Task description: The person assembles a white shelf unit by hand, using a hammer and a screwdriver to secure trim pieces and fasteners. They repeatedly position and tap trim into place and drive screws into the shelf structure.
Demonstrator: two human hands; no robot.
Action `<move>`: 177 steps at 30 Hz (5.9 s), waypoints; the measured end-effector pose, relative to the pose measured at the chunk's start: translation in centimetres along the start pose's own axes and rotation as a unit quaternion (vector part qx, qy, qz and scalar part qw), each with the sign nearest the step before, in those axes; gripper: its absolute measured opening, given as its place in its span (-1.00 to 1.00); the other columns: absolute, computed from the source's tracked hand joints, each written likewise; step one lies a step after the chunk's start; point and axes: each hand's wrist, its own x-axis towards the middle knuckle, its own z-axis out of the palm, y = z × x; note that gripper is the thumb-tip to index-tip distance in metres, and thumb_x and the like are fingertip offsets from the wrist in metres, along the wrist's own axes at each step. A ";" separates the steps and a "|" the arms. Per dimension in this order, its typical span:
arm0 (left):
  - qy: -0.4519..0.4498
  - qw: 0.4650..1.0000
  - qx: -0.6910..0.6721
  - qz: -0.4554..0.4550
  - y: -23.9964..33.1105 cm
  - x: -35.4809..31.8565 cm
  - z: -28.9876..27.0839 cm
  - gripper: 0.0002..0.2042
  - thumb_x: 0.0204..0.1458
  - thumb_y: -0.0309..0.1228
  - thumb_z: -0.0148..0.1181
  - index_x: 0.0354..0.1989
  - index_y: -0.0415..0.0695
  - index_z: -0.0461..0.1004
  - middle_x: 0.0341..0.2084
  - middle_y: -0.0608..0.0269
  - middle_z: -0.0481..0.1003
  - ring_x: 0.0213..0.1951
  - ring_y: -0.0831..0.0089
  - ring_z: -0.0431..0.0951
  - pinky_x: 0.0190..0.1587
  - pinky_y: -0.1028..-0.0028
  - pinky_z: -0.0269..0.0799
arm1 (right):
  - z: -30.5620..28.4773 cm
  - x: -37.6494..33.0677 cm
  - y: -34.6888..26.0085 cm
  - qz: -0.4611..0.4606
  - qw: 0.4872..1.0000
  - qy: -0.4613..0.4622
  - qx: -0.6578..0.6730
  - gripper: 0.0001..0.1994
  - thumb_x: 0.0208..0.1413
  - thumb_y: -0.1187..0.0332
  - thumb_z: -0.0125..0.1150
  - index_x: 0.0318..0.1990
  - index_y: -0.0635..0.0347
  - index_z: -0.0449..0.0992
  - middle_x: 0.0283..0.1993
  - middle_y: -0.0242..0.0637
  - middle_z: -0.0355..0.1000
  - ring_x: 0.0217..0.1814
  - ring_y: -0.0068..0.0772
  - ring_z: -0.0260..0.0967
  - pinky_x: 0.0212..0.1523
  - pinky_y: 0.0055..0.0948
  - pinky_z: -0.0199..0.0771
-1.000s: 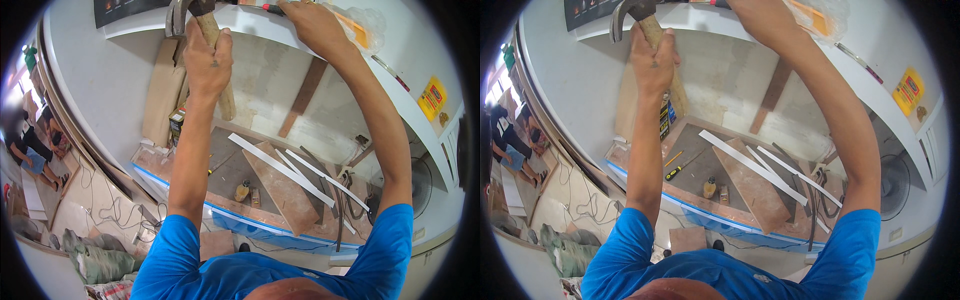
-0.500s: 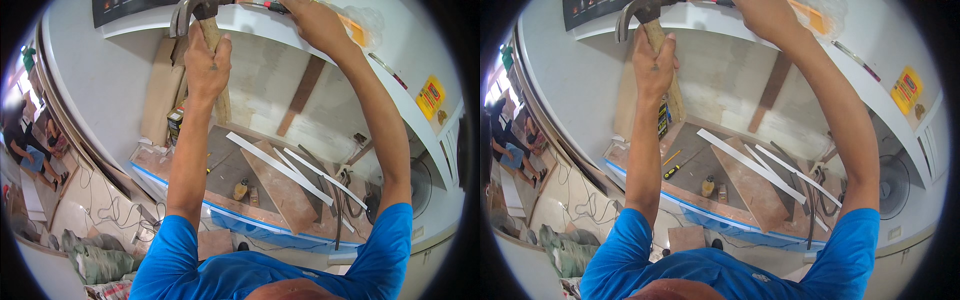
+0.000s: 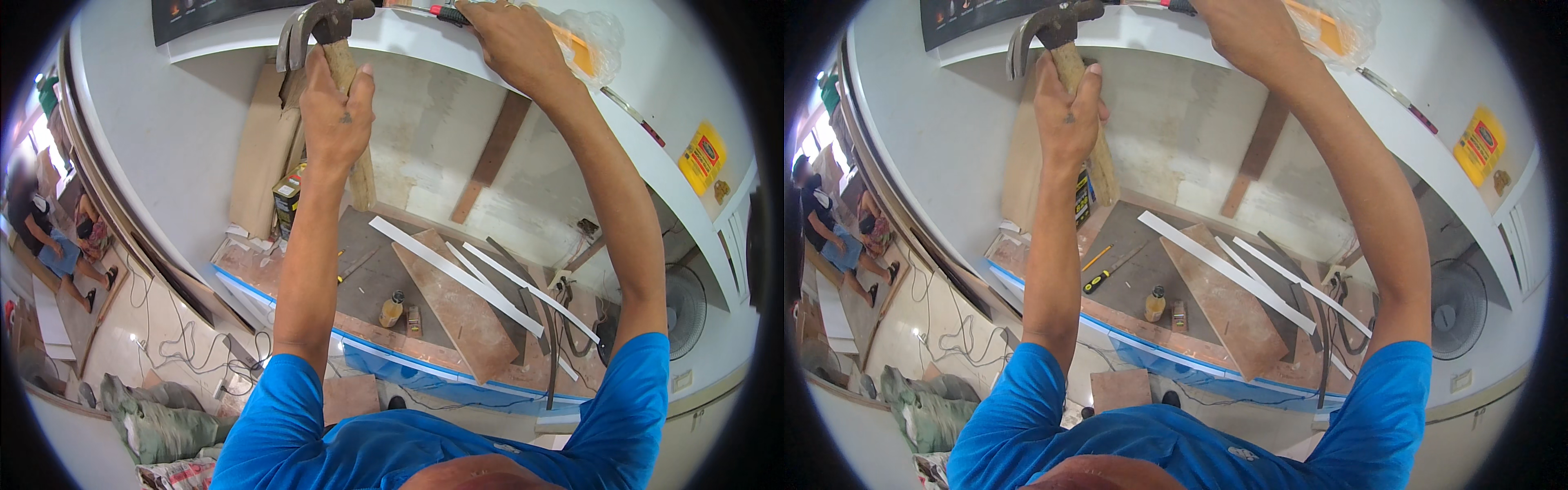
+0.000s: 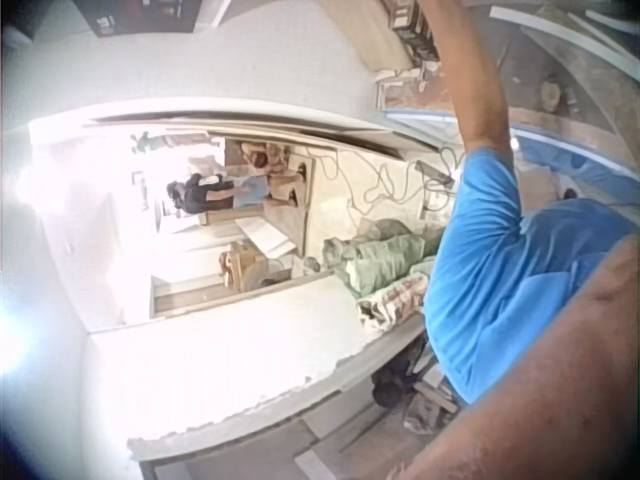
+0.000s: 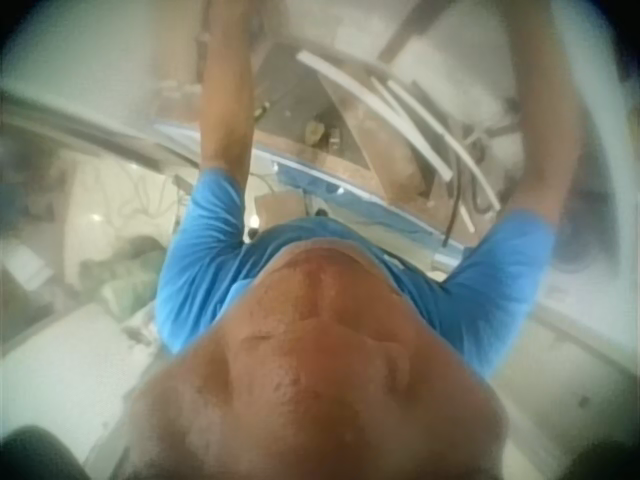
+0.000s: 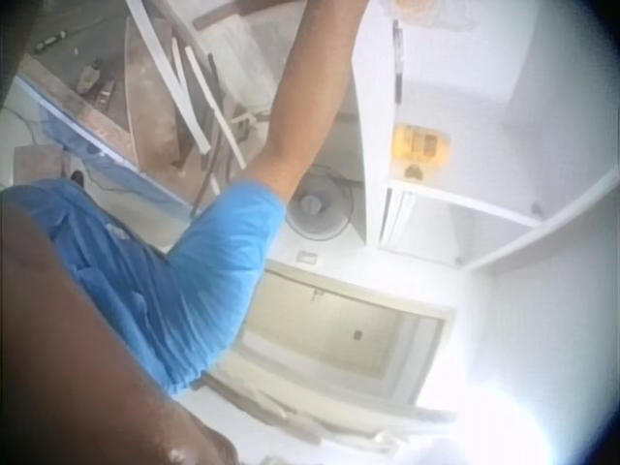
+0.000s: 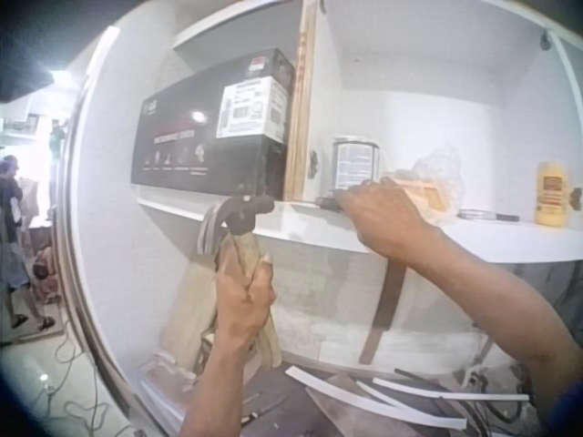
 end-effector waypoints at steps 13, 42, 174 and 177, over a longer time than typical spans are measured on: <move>0.012 0.998 0.032 0.054 -2.4 -0.2 -1.5 -0.62 0.25 -0.46 0.21 0.18 -0.32 0.32 -0.34 0.21 0.49 -0.64 0.53 0.48 -0.60 0.50 0.42 | 0.3 0.3 -0.5 0.005 1.000 -0.009 -0.010 -0.64 0.24 0.51 0.00 0.12 0.21 0.60 -0.07 0.00 0.63 0.04 0.01 0.57 0.12 -0.01 0.41; -0.005 0.995 0.072 0.076 -4.1 -1.4 -2.6 -0.60 0.26 -0.48 0.21 0.22 -0.35 0.32 -0.30 0.19 0.51 -0.63 0.58 0.47 -0.59 0.54 0.40 | 0.2 0.4 -1.1 0.032 0.999 -0.017 -0.028 -0.63 0.24 0.54 -0.01 0.13 0.20 0.60 -0.07 0.00 0.63 0.06 -0.03 0.56 0.13 -0.07 0.36; 0.014 0.997 0.054 0.047 -2.6 0.3 0.7 -0.63 0.17 -0.42 0.24 0.09 -0.31 0.36 -0.32 -0.16 0.55 -0.34 -0.06 0.56 -0.14 0.20 0.52 | -0.5 0.2 0.2 -0.022 0.999 -0.017 -0.043 -0.65 0.14 0.58 0.01 0.00 0.17 0.64 -0.29 -0.04 0.62 -0.15 0.01 0.58 0.06 -0.02 0.32; 0.016 0.997 0.054 0.055 -2.7 0.5 0.8 -0.63 0.16 -0.42 0.24 0.09 -0.31 0.36 -0.31 -0.16 0.54 -0.33 -0.05 0.56 -0.13 0.20 0.52 | -0.6 0.3 -0.1 -0.019 0.999 -0.007 -0.039 -0.70 0.12 0.59 0.03 -0.05 0.21 0.63 -0.29 -0.02 0.62 -0.14 0.02 0.58 0.06 -0.01 0.32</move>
